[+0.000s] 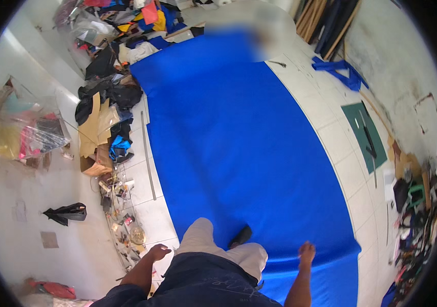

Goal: The person cuts a large blue textile on the floor using shears, then picks up and adjusts the fabric while kneeling, placing a weight on it.

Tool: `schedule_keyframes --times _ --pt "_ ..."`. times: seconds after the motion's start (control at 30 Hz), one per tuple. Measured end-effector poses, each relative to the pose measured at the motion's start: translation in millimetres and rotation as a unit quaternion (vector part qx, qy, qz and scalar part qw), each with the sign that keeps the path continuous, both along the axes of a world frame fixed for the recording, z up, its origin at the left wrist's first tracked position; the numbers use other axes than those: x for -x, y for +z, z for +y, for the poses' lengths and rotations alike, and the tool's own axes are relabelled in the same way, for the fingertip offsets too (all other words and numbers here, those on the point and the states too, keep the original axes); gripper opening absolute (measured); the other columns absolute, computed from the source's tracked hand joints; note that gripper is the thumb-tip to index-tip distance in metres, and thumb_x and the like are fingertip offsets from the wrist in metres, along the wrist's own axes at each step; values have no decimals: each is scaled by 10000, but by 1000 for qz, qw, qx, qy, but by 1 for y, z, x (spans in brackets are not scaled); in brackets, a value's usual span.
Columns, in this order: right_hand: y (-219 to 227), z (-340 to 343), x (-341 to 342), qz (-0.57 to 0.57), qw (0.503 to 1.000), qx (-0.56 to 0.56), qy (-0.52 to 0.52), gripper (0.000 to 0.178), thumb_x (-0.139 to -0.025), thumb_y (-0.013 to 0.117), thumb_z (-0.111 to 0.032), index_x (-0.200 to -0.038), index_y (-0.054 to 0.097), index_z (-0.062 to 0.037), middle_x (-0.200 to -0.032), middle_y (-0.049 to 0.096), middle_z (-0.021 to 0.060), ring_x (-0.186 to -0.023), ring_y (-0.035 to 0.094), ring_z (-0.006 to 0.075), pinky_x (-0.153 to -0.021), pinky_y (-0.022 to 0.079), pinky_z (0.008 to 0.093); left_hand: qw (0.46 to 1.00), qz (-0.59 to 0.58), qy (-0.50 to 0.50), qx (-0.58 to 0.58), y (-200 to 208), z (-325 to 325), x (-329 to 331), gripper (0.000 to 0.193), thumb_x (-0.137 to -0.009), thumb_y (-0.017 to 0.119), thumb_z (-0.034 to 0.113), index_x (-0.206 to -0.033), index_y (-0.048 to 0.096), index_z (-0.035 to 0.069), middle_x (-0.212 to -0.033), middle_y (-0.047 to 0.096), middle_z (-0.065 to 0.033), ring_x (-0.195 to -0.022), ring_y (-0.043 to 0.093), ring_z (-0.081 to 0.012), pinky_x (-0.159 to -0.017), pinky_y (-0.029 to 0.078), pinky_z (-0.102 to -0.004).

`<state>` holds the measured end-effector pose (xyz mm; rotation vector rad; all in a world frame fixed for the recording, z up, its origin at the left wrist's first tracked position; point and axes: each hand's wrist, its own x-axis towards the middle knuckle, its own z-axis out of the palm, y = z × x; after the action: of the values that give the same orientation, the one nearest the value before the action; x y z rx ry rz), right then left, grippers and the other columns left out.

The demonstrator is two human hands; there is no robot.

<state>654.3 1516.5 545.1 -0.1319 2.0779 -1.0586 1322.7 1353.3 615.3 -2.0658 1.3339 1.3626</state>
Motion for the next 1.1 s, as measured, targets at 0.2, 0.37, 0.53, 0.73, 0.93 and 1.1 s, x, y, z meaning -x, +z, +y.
schedule_keyframes --times 0.2,0.37,0.53,0.73,0.93,1.1 --pt "85 -203 151 305 940 27 148 250 -922 529 -277 -881 584 -37 -726 577 61 -618 548 125 -482 430 302 982 52 165 81 -22 -63 59 375 -817 665 355 -947 690 4 -916 694 -164 -909 656 -273 -826 502 -376" --pt "53 -313 95 203 920 -63 330 199 -893 552 -197 -919 635 -18 -724 608 65 -593 574 153 -536 465 313 961 44 260 87 -48 -101 86 382 -797 677 348 -956 683 0 -972 686 -165 -937 651 -281 -844 497 -368" --pt "1 -371 55 10 888 -159 431 213 -890 568 -259 -976 633 -75 -826 645 62 -657 606 175 -534 474 305 958 65 265 90 -86 -189 126 417 -791 676 376 -998 671 14 -994 681 -163 -965 642 -306 -851 495 -375" --pt "71 -560 -97 201 768 -54 606 284 -880 592 -327 -923 630 -49 -819 657 131 -762 644 279 -665 491 378 927 79 354 96 -84 -347 58 431 -800 666 365 -1038 640 6 -1021 667 -163 -979 628 -304 -845 492 -379" --pt "144 -799 -239 149 763 54 626 253 -887 599 -261 -994 626 -34 -887 665 125 -810 645 245 -713 494 359 869 77 429 236 -78 -518 -14 400 -798 676 329 -1028 642 4 -999 662 -154 -939 629 -259 -830 490 -354" --pt "79 -930 -355 -4 697 35 716 274 -892 608 -230 -1086 605 -36 -945 664 88 -845 634 185 -744 490 307 828 106 487 256 -119 -654 -31 424 -793 695 302 -1087 616 7 -986 654 -149 -925 620 -234 -814 487 -345"
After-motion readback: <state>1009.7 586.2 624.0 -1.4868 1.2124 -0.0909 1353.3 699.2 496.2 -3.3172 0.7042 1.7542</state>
